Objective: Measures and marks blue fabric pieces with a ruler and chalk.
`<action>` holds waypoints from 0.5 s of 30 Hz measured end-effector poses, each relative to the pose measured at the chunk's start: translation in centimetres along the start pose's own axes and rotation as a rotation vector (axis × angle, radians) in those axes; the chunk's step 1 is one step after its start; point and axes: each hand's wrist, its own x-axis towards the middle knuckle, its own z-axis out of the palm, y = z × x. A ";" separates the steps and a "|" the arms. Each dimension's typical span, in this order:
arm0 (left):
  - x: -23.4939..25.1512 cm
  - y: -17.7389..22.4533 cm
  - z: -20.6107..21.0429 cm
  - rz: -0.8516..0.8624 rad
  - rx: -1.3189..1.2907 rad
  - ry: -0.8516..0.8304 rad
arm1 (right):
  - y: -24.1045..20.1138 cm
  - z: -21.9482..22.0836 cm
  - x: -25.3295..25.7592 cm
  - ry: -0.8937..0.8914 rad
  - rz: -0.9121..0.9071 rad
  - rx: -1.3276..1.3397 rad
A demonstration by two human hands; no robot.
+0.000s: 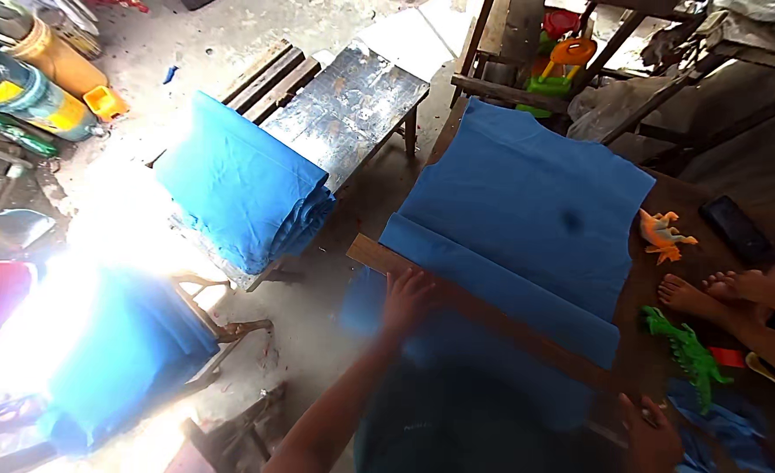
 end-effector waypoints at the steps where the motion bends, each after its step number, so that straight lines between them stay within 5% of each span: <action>1: -0.2 -0.1 0.2 -0.002 0.010 0.001 | -0.3 -0.6 0.2 -0.003 -0.039 -0.073; 6: 0.1 -0.6 0.2 -0.028 0.027 -0.023 | -4.4 -0.4 1.6 0.013 -0.517 -0.295; 12: 1.2 0.4 -1.6 -0.073 0.058 -0.158 | -15.2 3.7 -2.1 -0.455 -0.628 0.616; 15: 2.9 3.4 -5.0 -0.037 -0.077 -0.120 | -18.8 3.8 -4.6 -0.585 -0.674 0.770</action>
